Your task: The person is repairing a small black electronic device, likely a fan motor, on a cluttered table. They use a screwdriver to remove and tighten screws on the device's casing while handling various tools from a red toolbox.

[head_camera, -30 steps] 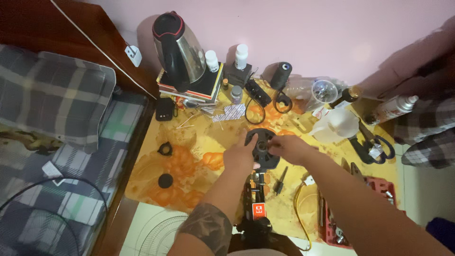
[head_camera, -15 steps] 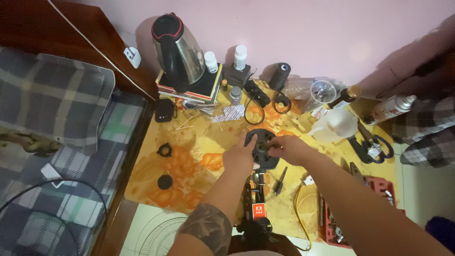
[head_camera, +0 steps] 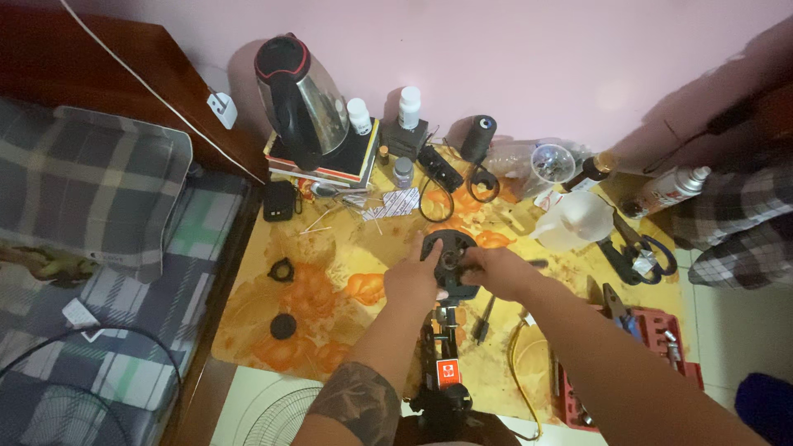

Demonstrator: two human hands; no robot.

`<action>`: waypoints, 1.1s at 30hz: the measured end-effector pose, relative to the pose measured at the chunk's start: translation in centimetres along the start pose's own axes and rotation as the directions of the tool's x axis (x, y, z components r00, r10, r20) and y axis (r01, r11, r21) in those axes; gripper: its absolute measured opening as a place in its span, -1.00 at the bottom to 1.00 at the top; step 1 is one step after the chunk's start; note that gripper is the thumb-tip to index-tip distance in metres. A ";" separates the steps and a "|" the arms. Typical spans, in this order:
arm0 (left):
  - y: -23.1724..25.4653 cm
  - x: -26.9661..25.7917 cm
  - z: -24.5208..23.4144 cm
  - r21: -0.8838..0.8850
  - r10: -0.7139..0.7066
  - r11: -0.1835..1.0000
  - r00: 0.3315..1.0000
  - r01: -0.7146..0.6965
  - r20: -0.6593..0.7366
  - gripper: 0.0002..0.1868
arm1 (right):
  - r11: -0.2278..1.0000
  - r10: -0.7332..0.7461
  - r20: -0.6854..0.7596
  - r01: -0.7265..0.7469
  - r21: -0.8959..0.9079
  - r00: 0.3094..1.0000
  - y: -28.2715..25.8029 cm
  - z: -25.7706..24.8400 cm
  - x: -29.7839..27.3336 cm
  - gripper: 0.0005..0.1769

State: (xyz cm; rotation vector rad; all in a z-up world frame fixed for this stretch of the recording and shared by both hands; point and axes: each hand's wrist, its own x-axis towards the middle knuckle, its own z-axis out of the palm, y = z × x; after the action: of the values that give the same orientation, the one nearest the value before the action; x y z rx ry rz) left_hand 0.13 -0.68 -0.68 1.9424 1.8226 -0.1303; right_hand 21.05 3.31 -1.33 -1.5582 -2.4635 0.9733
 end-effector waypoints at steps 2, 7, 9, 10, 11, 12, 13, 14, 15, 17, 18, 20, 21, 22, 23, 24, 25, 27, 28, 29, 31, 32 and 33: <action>-0.2 -0.3 0.0 -0.018 0.015 1.000 0.999 -0.015 -0.030 0.07 | 0.890 0.267 0.071 -0.275 0.365 0.961 -0.7 0.0 0.2 -0.63; -0.2 -0.6 -0.2 -0.039 -0.002 0.999 1.000 0.001 -0.020 0.14 | 0.541 0.522 0.199 -0.502 0.674 0.830 -2.0 -0.1 0.9 -0.55; -0.1 -0.2 -0.1 -0.018 -0.029 0.999 0.998 0.030 0.048 0.11 | 0.638 0.482 0.208 -0.503 0.583 0.851 -1.8 -0.6 0.8 -0.60; -0.1 -0.2 0.0 -0.019 -0.032 0.999 0.999 0.033 0.044 0.11 | 0.758 0.404 0.157 -0.426 0.495 0.901 -1.8 -0.7 0.8 -0.63; -0.3 -0.1 0.1 -0.019 -0.034 0.999 0.999 0.035 0.040 0.11 | 0.856 0.315 0.116 -0.335 0.394 0.942 -1.8 -0.8 0.7 -0.65; -0.3 -0.1 0.2 -0.022 -0.034 0.999 0.999 0.035 0.035 0.11 | 0.931 0.220 0.085 -0.235 0.280 0.972 -1.7 -0.8 0.4 -0.66; -0.3 -0.2 0.4 -0.022 -0.008 1.000 1.000 0.008 -0.022 0.08 | 0.965 0.156 0.055 -0.164 0.203 0.986 -1.6 -0.7 0.2 -0.65; -0.4 -0.2 0.5 -0.020 0.018 1.000 0.997 -0.020 -0.079 0.04 | 0.988 0.090 0.030 -0.093 0.124 0.996 -1.6 -0.6 0.0 -0.62; -0.4 -0.2 0.5 -0.017 0.045 0.999 0.990 -0.048 -0.136 0.01 | 0.999 0.021 0.010 -0.022 0.041 1.000 -1.7 -0.4 -0.2 -0.60; -0.2 -0.1 0.4 -0.028 0.005 1.000 0.999 -0.006 -0.033 0.11 | 0.972 0.177 0.019 -0.177 0.157 0.984 -2.0 0.4 -0.4 -0.63; -0.2 -0.2 0.4 -0.031 -0.019 0.999 1.000 0.019 0.022 0.16 | 0.943 0.251 0.035 -0.253 0.215 0.967 -2.2 0.9 -0.4 -0.64; -0.2 -0.2 0.2 -0.034 -0.019 0.999 0.999 0.020 0.039 0.17 | 0.793 0.397 0.059 -0.375 0.481 0.916 -2.4 1.5 -0.3 -0.65; -0.3 -0.2 0.0 -0.034 -0.019 0.999 0.999 0.021 0.046 0.18 | 0.685 0.461 0.085 -0.415 0.599 0.883 -2.6 1.7 -0.1 -0.64; -0.4 -0.1 -0.1 -0.037 -0.011 0.999 0.999 0.012 0.032 0.19 | 0.668 0.461 0.065 -0.394 0.631 0.885 -2.6 1.9 0.0 -0.64; -0.4 0.0 -0.3 -0.040 -0.002 0.999 1.000 0.003 0.018 0.20 | 0.651 0.461 0.045 -0.372 0.662 0.887 -2.7 2.0 0.2 -0.65; -0.4 0.0 -0.3 -0.046 0.007 0.999 1.000 -0.007 0.005 0.21 | 0.634 0.462 0.025 -0.350 0.690 0.886 -2.6 2.1 0.1 -0.65; -0.3 -0.2 -0.3 -0.046 0.018 0.999 1.000 -0.018 -0.014 0.21 | 0.730 0.426 -0.019 -0.331 0.598 0.905 -2.4 2.3 -0.2 -0.64; -0.4 -0.6 -0.2 -0.046 0.035 0.998 0.998 -0.038 -0.049 0.21 | 0.880 0.334 -0.085 -0.279 0.384 0.939 -2.1 2.8 -0.8 -0.62; -0.4 -1.0 -0.2 -0.076 0.063 0.994 0.992 -0.072 -0.112 0.18 | 0.765 0.399 -0.086 -0.279 0.580 0.913 -1.9 3.2 -1.3 -0.63; -0.5 -1.6 -0.2 -0.105 0.089 0.989 0.980 -0.108 -0.176 0.14 | 0.612 0.460 -0.072 -0.257 0.748 0.885 -1.6 3.5 -1.9 -0.64; -0.8 -2.7 -0.6 -0.126 0.109 0.981 0.955 -0.149 -0.276 -0.09 | 0.274 0.484 0.014 -0.166 0.947 0.875 -0.9 3.7 -2.7 -0.66; -0.8 -3.4 -0.7 -0.125 0.111 0.980 0.944 -0.156 -0.310 -0.29 | 0.108 0.447 0.064 -0.125 0.986 0.892 -0.2 3.5 -3.4 -0.66; -0.6 -3.7 -0.9 -0.123 0.112 0.979 0.933 -0.163 -0.343 -0.48 | -0.063 0.401 0.107 -0.089 0.994 0.910 0.5 3.2 -3.8 -0.65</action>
State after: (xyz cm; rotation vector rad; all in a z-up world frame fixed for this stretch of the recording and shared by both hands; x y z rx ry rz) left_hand -1.10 -3.71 1.35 2.0713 1.8283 0.3960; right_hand 22.12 -1.21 -3.17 -1.2536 -0.5579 1.8359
